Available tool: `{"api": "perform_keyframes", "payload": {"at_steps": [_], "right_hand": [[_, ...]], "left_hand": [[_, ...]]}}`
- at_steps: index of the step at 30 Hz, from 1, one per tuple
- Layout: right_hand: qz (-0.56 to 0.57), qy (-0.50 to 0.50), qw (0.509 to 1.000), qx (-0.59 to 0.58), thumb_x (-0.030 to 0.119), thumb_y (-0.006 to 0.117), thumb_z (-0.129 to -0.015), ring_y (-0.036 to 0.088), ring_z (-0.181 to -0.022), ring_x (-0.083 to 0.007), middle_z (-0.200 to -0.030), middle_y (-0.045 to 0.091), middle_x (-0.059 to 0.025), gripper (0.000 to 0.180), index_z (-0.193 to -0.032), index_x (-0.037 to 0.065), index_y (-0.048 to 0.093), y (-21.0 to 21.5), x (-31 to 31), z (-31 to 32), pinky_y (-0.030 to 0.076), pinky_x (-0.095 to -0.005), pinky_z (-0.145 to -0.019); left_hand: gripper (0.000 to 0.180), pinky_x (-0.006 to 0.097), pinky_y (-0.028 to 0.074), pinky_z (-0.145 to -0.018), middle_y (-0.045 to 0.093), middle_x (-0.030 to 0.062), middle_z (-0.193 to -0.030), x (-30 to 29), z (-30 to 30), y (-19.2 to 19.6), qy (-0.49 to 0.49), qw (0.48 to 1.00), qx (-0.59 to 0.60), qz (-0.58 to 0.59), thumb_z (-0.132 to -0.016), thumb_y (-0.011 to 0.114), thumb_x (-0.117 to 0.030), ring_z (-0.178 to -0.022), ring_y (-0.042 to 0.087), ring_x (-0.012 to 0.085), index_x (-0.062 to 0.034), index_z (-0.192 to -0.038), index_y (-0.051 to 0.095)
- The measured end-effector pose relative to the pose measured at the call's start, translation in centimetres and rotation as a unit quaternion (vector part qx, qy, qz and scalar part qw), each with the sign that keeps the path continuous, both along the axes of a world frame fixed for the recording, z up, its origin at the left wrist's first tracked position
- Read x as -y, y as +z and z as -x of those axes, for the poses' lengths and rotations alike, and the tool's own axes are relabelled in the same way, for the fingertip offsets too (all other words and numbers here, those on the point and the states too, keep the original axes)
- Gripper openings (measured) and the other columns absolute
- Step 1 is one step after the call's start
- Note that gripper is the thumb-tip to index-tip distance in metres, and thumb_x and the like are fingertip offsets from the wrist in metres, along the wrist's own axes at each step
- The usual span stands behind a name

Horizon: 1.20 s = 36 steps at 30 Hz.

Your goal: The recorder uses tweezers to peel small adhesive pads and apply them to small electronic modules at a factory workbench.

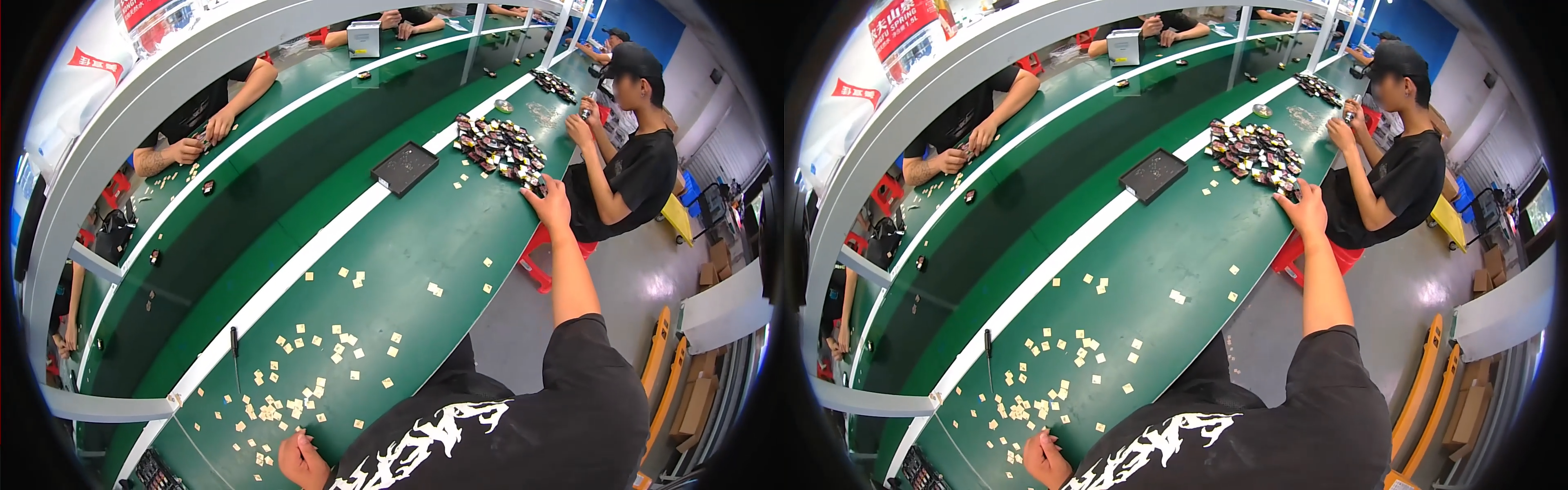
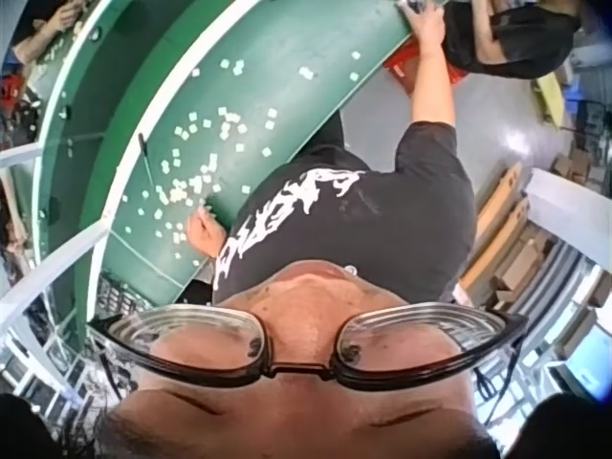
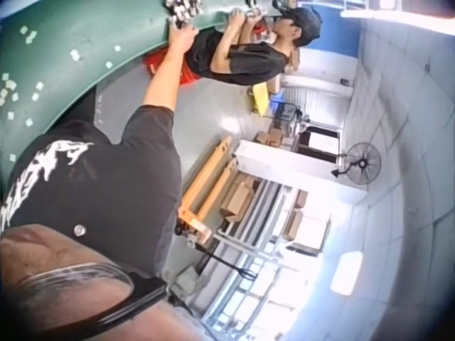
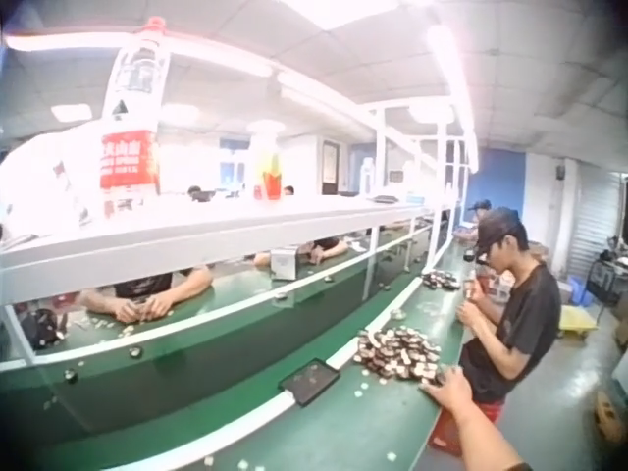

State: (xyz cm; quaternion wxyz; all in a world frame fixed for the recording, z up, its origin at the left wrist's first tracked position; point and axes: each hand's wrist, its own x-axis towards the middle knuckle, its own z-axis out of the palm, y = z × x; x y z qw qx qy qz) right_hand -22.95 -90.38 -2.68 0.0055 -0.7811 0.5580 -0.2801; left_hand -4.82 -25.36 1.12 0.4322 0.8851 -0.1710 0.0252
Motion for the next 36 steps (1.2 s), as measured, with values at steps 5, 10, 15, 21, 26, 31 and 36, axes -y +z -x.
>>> {"api": "perform_keyframes", "payload": {"at_steps": [5, 10, 15, 21, 26, 31, 36], "right_hand": [[0.012, 0.037, 0.999, -0.02, 0.053, 0.075, -0.079, 0.066, -0.103, -0.0321, -0.116, 0.063, -0.0136, 0.065, -0.126, 0.01, 0.064, 0.7, -0.4, -0.7, 0.054, -0.0418, -0.087], [0.041, 0.07, 0.988, -0.13, 0.049, 0.066, -0.088, 0.068, -0.095, -0.0358, -0.11, 0.063, -0.0145, 0.053, -0.127, 0.013, 0.062, 1.8, -0.1, -1.6, 0.055, -0.0449, -0.081], [0.023, 0.085, 0.985, -0.147, 0.038, 0.061, -0.09, 0.068, -0.095, -0.037, -0.111, 0.066, -0.0168, 0.046, -0.129, 0.013, 0.061, 1.1, 1.0, -1.8, 0.055, -0.0465, -0.083], [0.05, 0.102, 0.984, -0.134, 0.033, 0.063, -0.088, 0.068, -0.094, -0.0365, -0.108, 0.068, -0.0171, 0.043, -0.124, 0.011, 0.065, 0.5, 1.3, -2.2, 0.054, -0.0457, -0.083], [0.089, 0.091, 0.988, -0.088, 0.031, 0.067, -0.086, 0.069, -0.087, -0.0353, -0.099, 0.07, -0.0165, 0.039, -0.119, 0.009, 0.067, -0.5, 1.1, -0.9, 0.055, -0.045, -0.076], [0.098, 0.113, 0.989, -0.024, 0.03, 0.07, -0.084, 0.071, -0.08, -0.0321, -0.092, 0.071, -0.0155, 0.037, -0.113, 0.008, 0.069, -0.1, 0.1, -1.8, 0.056, -0.0428, -0.073], [0.111, 0.149, 0.98, 0.069, 0.024, 0.076, -0.079, 0.069, -0.073, -0.0294, -0.086, 0.07, -0.0154, 0.035, -0.108, 0.005, 0.07, -0.6, -1.7, -2.1, 0.056, -0.0389, -0.069]], "left_hand": [[0.032, 0.043, 0.045, -0.061, 0.062, 0.018, -0.07, 0.1, 0.0, -0.5, 0.0, 0.999, 0.03, -0.016, -0.098, 0.059, -0.024, -0.065, 0.058, 0.0347, -0.0007, -0.079, 0.07], [0.022, 0.037, 0.043, -0.059, 0.062, 0.0137, -0.071, -0.5, -0.5, -2.4, -0.006, 0.999, 0.042, -0.025, -0.095, 0.061, -0.016, -0.064, 0.057, 0.0265, 0.0003, -0.083, 0.069], [0.012, 0.037, 0.046, -0.061, 0.065, 0.0136, -0.074, -0.5, -0.5, -2.6, -0.021, 0.999, 0.034, 0.011, -0.091, 0.061, -0.006, -0.066, 0.061, 0.0291, 0.002, -0.087, 0.069], [0.01, 0.037, 0.047, -0.062, 0.065, 0.0136, -0.076, -0.9, -0.4, -2.3, -0.009, 0.999, 0.044, 0.007, -0.091, 0.063, -0.007, -0.068, 0.062, 0.0305, 0.0008, -0.088, 0.07], [0.008, 0.038, 0.048, -0.065, 0.066, 0.013, -0.078, -0.8, -0.8, -2.5, -0.024, 0.998, 0.053, 0.001, -0.089, 0.065, -0.007, -0.07, 0.062, 0.0311, -0.0008, -0.088, 0.07], [0.01, 0.037, 0.048, -0.065, 0.067, 0.0139, -0.079, -0.7, -0.4, -2.3, -0.01, 0.999, 0.031, 0.008, -0.09, 0.062, -0.005, -0.071, 0.063, 0.029, 0.0018, -0.089, 0.069], [0.011, 0.037, 0.047, -0.063, 0.067, 0.0135, -0.079, -0.8, -0.3, -2.6, -0.025, 0.999, 0.031, 0.003, -0.091, 0.06, -0.004, -0.069, 0.062, 0.0279, 0.0024, -0.089, 0.069]]}}
